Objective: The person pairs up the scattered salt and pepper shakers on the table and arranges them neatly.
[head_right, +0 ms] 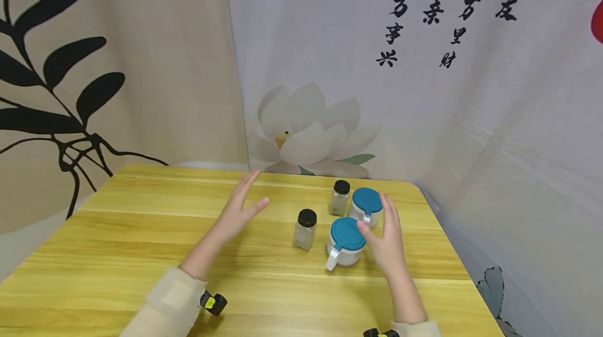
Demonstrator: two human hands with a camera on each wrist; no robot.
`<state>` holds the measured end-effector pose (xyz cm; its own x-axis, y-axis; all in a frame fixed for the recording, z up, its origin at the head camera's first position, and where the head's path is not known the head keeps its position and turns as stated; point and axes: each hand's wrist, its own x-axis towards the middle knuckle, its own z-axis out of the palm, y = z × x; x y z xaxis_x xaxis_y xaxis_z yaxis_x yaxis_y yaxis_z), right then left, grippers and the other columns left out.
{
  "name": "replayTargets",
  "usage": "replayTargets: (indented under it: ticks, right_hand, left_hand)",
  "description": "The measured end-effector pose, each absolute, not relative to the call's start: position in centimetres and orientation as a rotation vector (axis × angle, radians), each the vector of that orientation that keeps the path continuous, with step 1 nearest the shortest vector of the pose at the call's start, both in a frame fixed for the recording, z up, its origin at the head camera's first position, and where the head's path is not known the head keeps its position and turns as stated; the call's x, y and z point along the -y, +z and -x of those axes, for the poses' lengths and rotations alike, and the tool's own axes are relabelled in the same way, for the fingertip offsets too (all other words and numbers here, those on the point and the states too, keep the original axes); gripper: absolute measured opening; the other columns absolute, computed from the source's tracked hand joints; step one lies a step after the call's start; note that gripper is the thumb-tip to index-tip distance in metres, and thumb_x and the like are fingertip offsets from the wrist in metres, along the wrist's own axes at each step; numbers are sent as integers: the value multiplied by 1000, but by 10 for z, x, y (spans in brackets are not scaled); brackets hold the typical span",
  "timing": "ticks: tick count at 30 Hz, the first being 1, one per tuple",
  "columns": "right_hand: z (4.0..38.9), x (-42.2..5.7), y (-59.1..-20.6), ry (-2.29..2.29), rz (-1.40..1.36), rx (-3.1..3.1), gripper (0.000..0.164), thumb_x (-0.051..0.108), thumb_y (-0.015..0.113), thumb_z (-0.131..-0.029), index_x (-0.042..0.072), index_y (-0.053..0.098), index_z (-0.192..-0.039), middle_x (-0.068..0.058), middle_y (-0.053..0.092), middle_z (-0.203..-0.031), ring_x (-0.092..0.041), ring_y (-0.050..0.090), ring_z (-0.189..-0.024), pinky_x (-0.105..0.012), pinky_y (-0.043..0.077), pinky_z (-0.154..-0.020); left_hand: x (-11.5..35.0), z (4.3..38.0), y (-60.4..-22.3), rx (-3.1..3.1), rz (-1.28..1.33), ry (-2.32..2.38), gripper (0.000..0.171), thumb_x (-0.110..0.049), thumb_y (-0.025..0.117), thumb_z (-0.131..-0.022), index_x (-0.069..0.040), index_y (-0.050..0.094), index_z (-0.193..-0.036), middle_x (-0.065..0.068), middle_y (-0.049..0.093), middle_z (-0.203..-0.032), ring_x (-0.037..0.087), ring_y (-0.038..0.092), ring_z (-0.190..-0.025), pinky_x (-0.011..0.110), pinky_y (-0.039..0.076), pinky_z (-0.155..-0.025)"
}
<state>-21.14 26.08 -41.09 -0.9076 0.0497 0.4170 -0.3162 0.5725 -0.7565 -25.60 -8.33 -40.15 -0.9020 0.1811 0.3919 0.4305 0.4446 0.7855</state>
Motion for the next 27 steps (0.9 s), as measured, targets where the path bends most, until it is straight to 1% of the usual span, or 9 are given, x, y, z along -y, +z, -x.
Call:
replayTargets:
  ticks: [4,9,12,15,18,25,27]
  right_hand:
    - [211,-260,-413,1286,-211,2402,77,27,63,-91,13,20,-153,-17,16,-155,-43,14,-139,-74,14,-98]
    - [210,-259,-416,1312,-197,2399,78,26,64,-91,12,19,-153,-18,17,-155,-42,15,-140,-72,15,-100]
    - [209,-258,-420,1326,-187,2400,79,23,65,-90,12,19,-153,-17,17,-155,-41,16,-139,-72,16,-100]
    - [208,-257,-424,1346,-184,2401,78,21,65,-90,12,20,-153,-17,18,-155,-41,18,-139,-71,17,-100]
    - [208,-256,-427,1368,-179,2409,77,20,65,-90,10,21,-152,-19,19,-154,-42,19,-138,-71,17,-100]
    - [209,-253,-434,1403,-159,2459,74,20,64,-93,8,21,-152,-22,21,-152,-43,19,-137,-70,16,-101]
    - [209,-252,-436,1417,-160,2471,75,20,64,-93,9,20,-152,-22,20,-152,-43,18,-138,-69,16,-102]
  left_hand:
    - [79,255,-406,2440,526,-1481,76,-50,59,-91,-27,22,-153,-4,13,-158,28,2,-144,70,12,-101]
    - [73,255,-412,2411,530,-1549,75,-51,60,-91,-28,23,-152,-4,15,-157,30,6,-144,67,14,-103]
    - [69,255,-415,2409,518,-1589,76,-54,60,-89,-32,23,-152,-7,15,-157,27,8,-144,66,16,-104]
    - [65,255,-418,2405,507,-1632,75,-56,60,-88,-35,23,-151,-7,14,-157,26,9,-143,67,17,-102]
    - [62,254,-420,2398,500,-1668,75,-55,61,-88,-36,24,-151,-7,15,-157,27,11,-143,68,18,-102]
    - [55,253,-426,2368,524,-1710,75,-47,64,-89,-31,25,-152,-1,17,-157,33,16,-141,69,19,-101]
    - [53,253,-428,2365,521,-1722,76,-44,66,-89,-31,25,-152,-1,18,-157,34,17,-141,68,20,-101]
